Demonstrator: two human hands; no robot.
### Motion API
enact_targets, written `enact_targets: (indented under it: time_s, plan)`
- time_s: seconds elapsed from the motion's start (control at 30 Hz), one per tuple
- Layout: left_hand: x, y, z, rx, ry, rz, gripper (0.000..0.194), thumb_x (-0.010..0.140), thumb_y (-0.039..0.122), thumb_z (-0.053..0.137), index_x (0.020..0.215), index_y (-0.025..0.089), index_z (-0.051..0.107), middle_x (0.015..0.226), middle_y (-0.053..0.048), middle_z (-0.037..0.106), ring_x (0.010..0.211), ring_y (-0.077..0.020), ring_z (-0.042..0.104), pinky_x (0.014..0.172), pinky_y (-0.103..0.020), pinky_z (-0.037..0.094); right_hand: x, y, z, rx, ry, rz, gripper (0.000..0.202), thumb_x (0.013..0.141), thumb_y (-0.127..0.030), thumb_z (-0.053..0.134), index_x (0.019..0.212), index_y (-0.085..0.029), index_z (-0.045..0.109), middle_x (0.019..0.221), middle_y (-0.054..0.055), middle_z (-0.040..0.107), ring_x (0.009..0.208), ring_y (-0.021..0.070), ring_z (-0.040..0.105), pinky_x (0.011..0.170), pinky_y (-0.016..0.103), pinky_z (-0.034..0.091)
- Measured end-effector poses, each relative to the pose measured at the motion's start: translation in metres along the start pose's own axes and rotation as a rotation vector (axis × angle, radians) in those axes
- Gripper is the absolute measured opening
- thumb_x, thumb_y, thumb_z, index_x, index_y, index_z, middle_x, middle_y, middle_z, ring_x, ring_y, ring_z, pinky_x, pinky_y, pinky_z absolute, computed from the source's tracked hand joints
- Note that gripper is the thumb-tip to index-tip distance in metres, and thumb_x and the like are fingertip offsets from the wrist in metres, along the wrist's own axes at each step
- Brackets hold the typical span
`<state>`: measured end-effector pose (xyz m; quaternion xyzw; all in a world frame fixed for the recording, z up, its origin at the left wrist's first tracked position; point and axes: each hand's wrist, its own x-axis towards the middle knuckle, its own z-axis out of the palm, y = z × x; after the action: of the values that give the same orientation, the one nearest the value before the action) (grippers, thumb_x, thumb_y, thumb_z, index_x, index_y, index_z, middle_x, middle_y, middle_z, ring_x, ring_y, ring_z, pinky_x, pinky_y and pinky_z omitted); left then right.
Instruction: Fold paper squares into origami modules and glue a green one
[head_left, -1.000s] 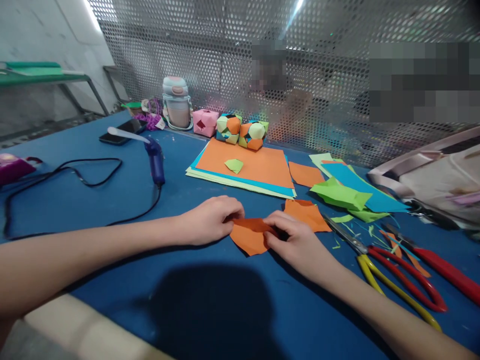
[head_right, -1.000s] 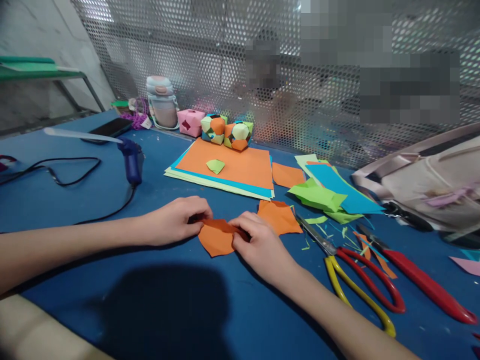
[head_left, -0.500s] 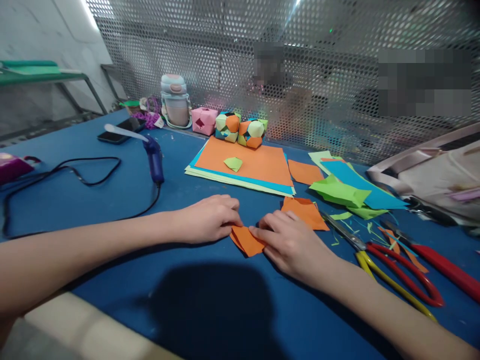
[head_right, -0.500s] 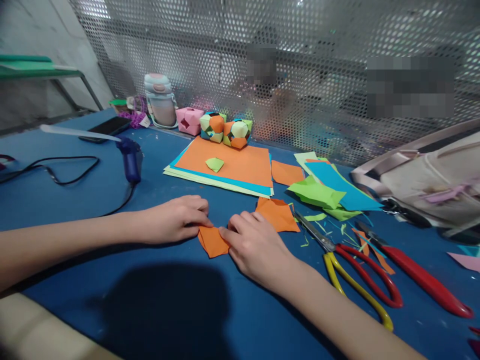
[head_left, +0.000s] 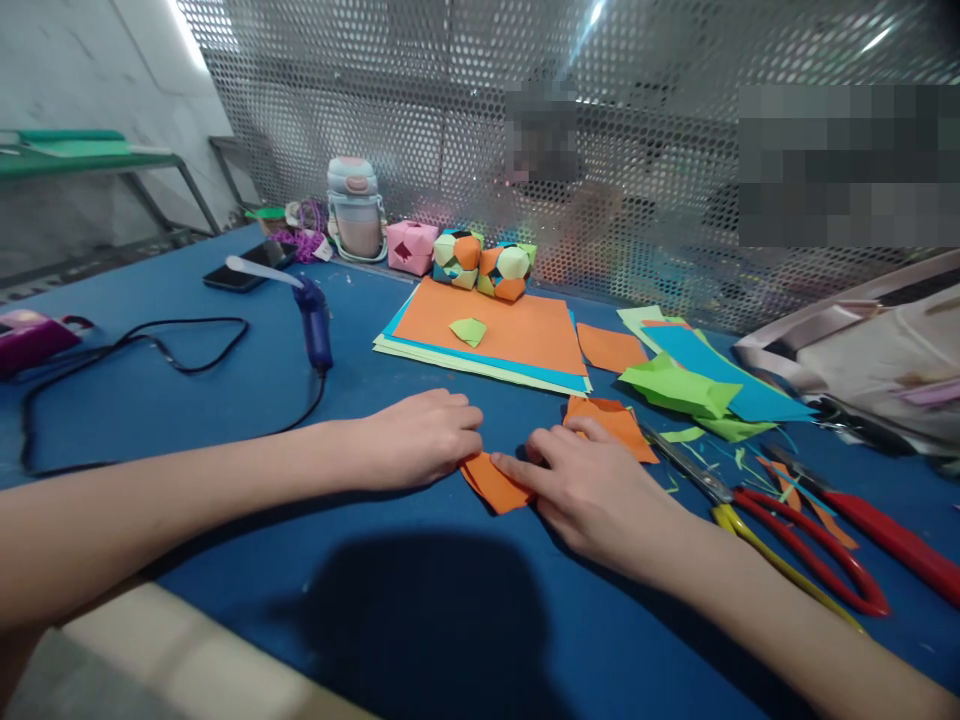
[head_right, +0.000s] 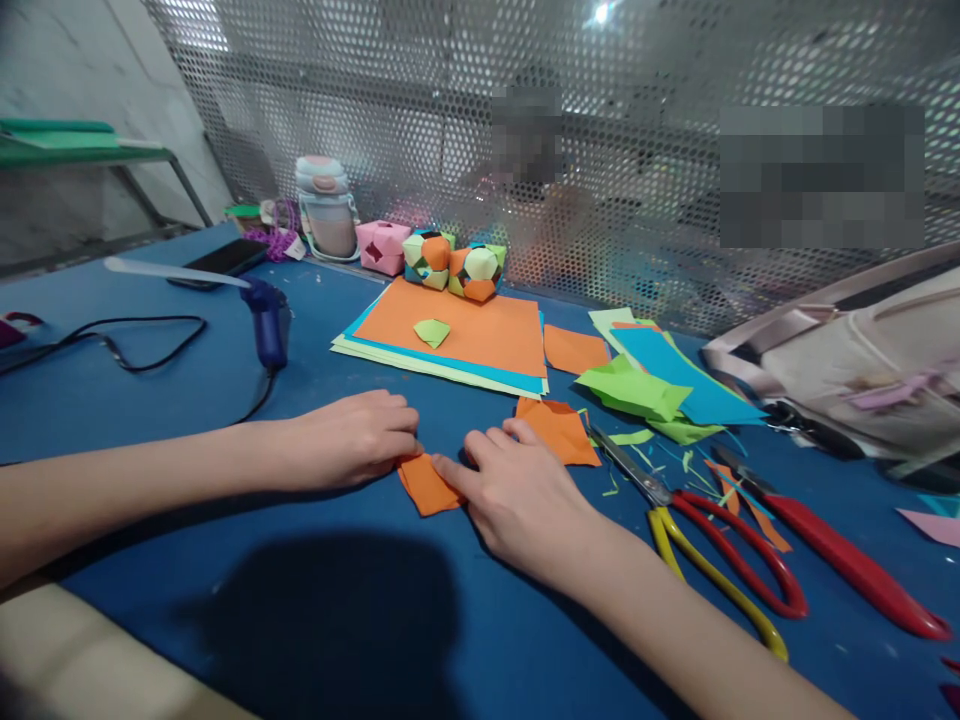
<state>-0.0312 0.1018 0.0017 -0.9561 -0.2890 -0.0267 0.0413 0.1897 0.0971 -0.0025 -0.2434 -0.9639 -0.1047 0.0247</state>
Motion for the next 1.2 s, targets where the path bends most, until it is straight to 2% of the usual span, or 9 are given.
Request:
enact_targets:
  time_s: [0.2, 0.47, 0.63, 0.73, 0.8, 0.9, 1.03, 1.13, 1.2]
  plan:
    - [0.0, -0.001, -0.005, 0.039, -0.056, -0.013, 0.019, 0.084, 0.015, 0.051, 0.071, 0.014, 0.064, 0.074, -0.007, 0.06, 0.067, -0.0175, 0.05, 0.061, -0.031, 0.034, -0.002, 0.006, -0.01, 0.027, -0.069, 0.02, 0.023, 0.087, -0.019, 0.05, 0.098, -0.02, 0.069, 0.077, 0.005, 0.061, 0.068, 0.0174, 0.047, 0.07, 0.033, 0.026]
    - [-0.001, 0.001, -0.015, 0.1, -0.184, -0.024, 0.017, 0.083, 0.012, 0.053, 0.071, 0.013, 0.064, 0.076, -0.007, 0.062, 0.069, -0.018, 0.053, 0.063, -0.031, 0.035, -0.006, 0.007, -0.013, -0.002, -0.026, -0.005, 0.02, 0.084, -0.013, 0.052, 0.073, -0.017, 0.069, 0.069, 0.004, 0.062, 0.062, 0.0148, 0.048, 0.068, 0.032, 0.029]
    - [-0.004, -0.001, -0.012, -0.047, -0.095, -0.107, 0.013, 0.08, 0.012, 0.051, 0.082, 0.014, 0.064, 0.08, -0.007, 0.06, 0.076, -0.0182, 0.054, 0.067, -0.028, 0.039, -0.005, 0.011, -0.009, 0.232, 0.014, 0.127, 0.019, 0.085, -0.015, 0.052, 0.078, -0.018, 0.07, 0.078, 0.005, 0.066, 0.074, 0.0167, 0.056, 0.074, 0.034, 0.034]
    - [-0.004, 0.001, -0.014, -0.237, -0.032, -0.201, 0.028, 0.074, 0.012, 0.051, 0.101, 0.016, 0.061, 0.091, -0.006, 0.059, 0.084, -0.0186, 0.054, 0.072, -0.027, 0.041, -0.004, 0.016, -0.005, 0.409, 0.043, 0.236, 0.02, 0.087, -0.017, 0.049, 0.082, -0.018, 0.068, 0.079, 0.004, 0.067, 0.077, 0.0169, 0.058, 0.075, 0.034, 0.038]
    - [-0.002, 0.005, -0.017, -0.375, -0.017, -0.27, 0.033, 0.073, 0.016, 0.053, 0.105, 0.016, 0.059, 0.091, -0.005, 0.059, 0.081, -0.0171, 0.054, 0.069, -0.026, 0.041, -0.002, 0.016, -0.004, 0.509, 0.072, 0.305, 0.02, 0.088, -0.02, 0.047, 0.081, -0.018, 0.066, 0.079, 0.004, 0.067, 0.077, 0.0173, 0.059, 0.073, 0.033, 0.041]
    - [0.002, 0.011, -0.019, -0.563, 0.019, -0.378, 0.02, 0.077, 0.03, 0.053, 0.087, 0.015, 0.061, 0.075, 0.0, 0.057, 0.066, -0.0127, 0.05, 0.058, -0.023, 0.036, 0.001, 0.013, -0.002, 0.653, 0.14, 0.385, 0.019, 0.087, -0.021, 0.047, 0.08, -0.018, 0.064, 0.081, 0.004, 0.067, 0.077, 0.0171, 0.059, 0.07, 0.031, 0.045]
    - [0.006, 0.018, -0.013, -0.685, 0.173, -0.523, 0.031, 0.083, 0.028, 0.046, 0.054, 0.015, 0.047, 0.052, 0.005, 0.038, 0.052, -0.0075, 0.036, 0.05, -0.022, 0.027, 0.005, 0.003, 0.002, 0.913, 0.255, 0.601, 0.019, 0.085, -0.032, 0.05, 0.093, -0.018, 0.061, 0.082, 0.004, 0.064, 0.072, 0.016, 0.06, 0.065, 0.031, 0.049]
    - [0.007, 0.024, -0.007, -0.794, 0.254, -0.634, 0.023, 0.079, 0.025, 0.049, 0.058, 0.015, 0.05, 0.052, 0.006, 0.037, 0.051, -0.0074, 0.035, 0.048, -0.021, 0.026, 0.008, -0.005, 0.008, 1.143, 0.302, 0.769, 0.045, 0.078, -0.04, 0.058, 0.114, -0.016, 0.048, 0.096, 0.008, 0.061, 0.068, 0.0145, 0.059, 0.063, 0.032, 0.052]
    - [0.007, 0.027, -0.005, -0.917, 0.279, -0.696, 0.013, 0.077, 0.025, 0.051, 0.07, 0.015, 0.056, 0.056, 0.005, 0.045, 0.053, -0.0084, 0.041, 0.049, -0.02, 0.031, 0.009, -0.008, 0.011, 1.238, 0.323, 0.813, 0.062, 0.071, -0.035, 0.063, 0.125, -0.018, 0.038, 0.114, 0.013, 0.054, 0.071, 0.0139, 0.059, 0.062, 0.032, 0.054]
